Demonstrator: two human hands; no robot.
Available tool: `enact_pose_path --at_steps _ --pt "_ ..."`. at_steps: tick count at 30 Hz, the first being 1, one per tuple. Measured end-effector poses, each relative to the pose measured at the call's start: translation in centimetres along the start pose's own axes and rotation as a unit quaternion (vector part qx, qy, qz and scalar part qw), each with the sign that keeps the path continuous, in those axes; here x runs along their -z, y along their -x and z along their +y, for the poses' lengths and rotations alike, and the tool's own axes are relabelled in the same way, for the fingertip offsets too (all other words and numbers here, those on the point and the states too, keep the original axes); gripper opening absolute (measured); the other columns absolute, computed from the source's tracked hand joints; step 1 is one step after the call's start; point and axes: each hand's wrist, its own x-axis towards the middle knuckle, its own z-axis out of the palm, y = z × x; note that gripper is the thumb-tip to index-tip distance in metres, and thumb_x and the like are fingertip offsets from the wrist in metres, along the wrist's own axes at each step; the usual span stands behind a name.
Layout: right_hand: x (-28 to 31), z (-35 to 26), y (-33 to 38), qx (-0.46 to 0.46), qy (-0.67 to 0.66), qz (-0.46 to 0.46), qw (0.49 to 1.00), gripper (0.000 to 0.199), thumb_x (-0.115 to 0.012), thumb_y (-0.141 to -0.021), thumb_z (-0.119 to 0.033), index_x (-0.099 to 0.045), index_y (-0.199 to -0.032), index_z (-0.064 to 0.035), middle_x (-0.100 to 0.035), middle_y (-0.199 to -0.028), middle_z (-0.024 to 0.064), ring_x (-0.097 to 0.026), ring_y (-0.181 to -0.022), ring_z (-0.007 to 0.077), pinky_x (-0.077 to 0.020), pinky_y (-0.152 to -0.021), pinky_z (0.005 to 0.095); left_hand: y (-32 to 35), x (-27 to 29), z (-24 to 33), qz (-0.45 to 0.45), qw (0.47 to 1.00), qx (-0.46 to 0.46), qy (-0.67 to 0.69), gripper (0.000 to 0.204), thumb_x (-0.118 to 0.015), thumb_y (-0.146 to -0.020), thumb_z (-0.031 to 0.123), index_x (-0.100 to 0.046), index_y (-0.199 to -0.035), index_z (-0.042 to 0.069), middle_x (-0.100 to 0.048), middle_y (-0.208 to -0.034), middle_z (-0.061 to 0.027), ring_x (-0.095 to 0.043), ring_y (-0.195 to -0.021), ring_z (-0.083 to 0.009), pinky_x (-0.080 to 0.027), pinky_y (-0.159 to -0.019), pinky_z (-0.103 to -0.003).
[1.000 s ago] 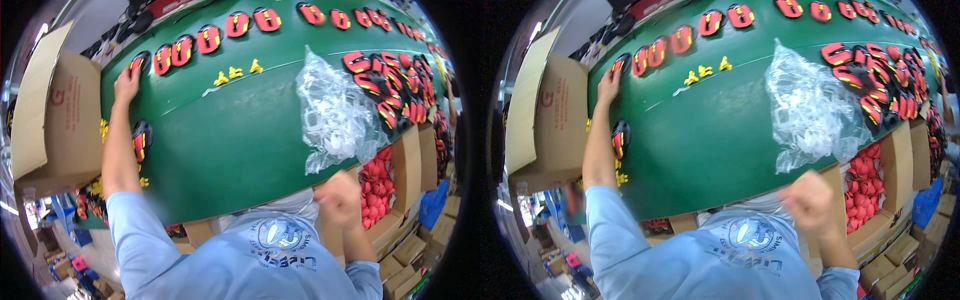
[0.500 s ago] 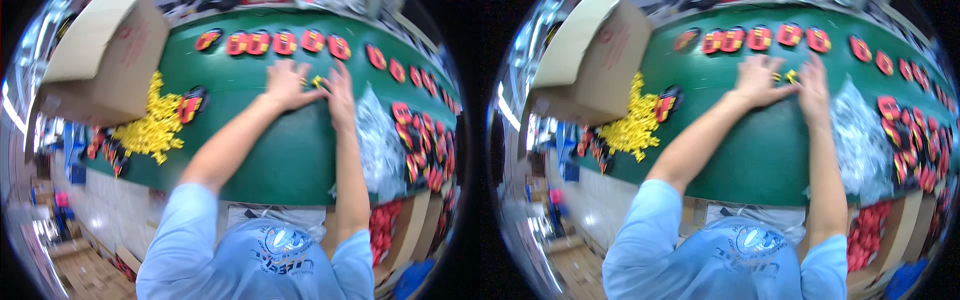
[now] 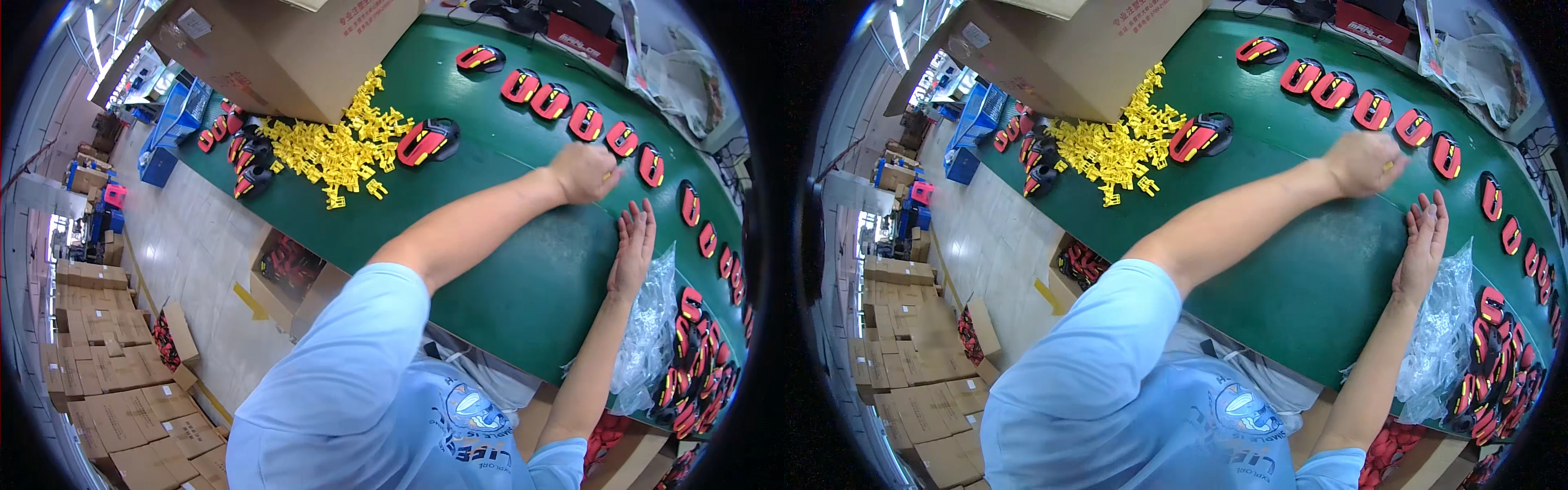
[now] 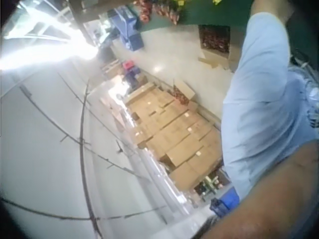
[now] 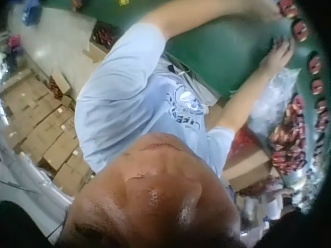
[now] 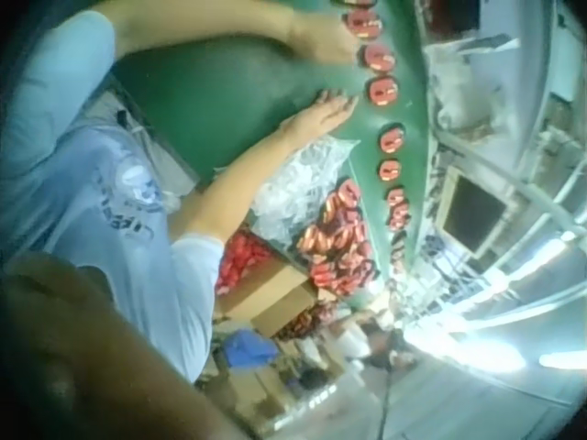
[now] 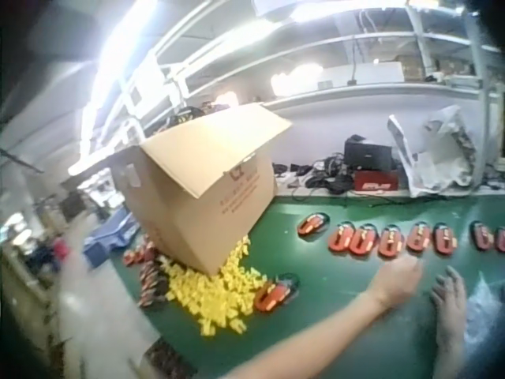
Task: The person assembles small red and black plastic housings by hand, inserting electronic components and snapping plastic parts together.
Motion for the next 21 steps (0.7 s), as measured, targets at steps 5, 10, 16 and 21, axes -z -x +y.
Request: enact_pose_path --at_steps 5,10,16,21 --pt "1.3 -0.7 0.3 0.024 0.116 -0.014 0.993 0.043 -0.052 -0.110 -0.030 -0.055 -0.144 -0.0032 -0.062 -0.136 0.0114 -0.057 -0.123 0.0184 -0.0424 -0.109 0.0331 1.4 12.8 -1.4 0.063 0.993 -0.086 -0.046 0.015 -0.059 -0.094 0.017 -0.066 -0.090 0.005 -0.066 -0.081 -0.0165 -0.065 -0.074 -0.0378 -0.053 -0.064 -0.046" --pt "-2.9 -1.9 1.0 0.048 0.126 -0.043 0.990 0.038 -0.060 -0.107 -0.028 -0.063 -0.132 0.0004 -0.067 -0.121 0.0065 -0.058 -0.114 0.0130 -0.0449 -0.102 0.0283 12.7 26.9 -6.7 0.085 0.941 0.153 -0.289 0.031 -0.065 -0.101 0.032 -0.069 -0.089 0.004 -0.067 -0.078 -0.0142 -0.066 -0.073 -0.0369 -0.050 -0.064 -0.045" --pt "-1.8 -2.2 1.8 0.039 0.138 -0.061 0.988 0.036 -0.062 -0.106 -0.027 -0.065 -0.129 0.0009 -0.067 -0.116 0.0044 -0.059 -0.106 0.0112 -0.0461 -0.098 0.0268 13.8 29.0 -9.1 -0.041 0.875 0.230 -0.424 0.051 -0.069 -0.094 0.051 -0.070 -0.106 0.002 -0.069 -0.107 -0.0192 -0.064 -0.105 -0.0404 -0.051 -0.090 -0.050" --pt "-2.9 -6.4 6.0 0.046 0.079 -0.073 0.993 0.030 -0.065 -0.103 -0.022 -0.068 -0.124 -0.0007 -0.070 -0.113 0.0065 -0.063 -0.106 0.0128 -0.0483 -0.094 0.0275 4.3 21.9 -13.9 0.024 0.939 0.067 -0.336 0.058 -0.066 -0.093 0.055 -0.068 -0.116 0.001 -0.069 -0.115 -0.0197 -0.062 -0.112 -0.0395 -0.049 -0.099 -0.048"
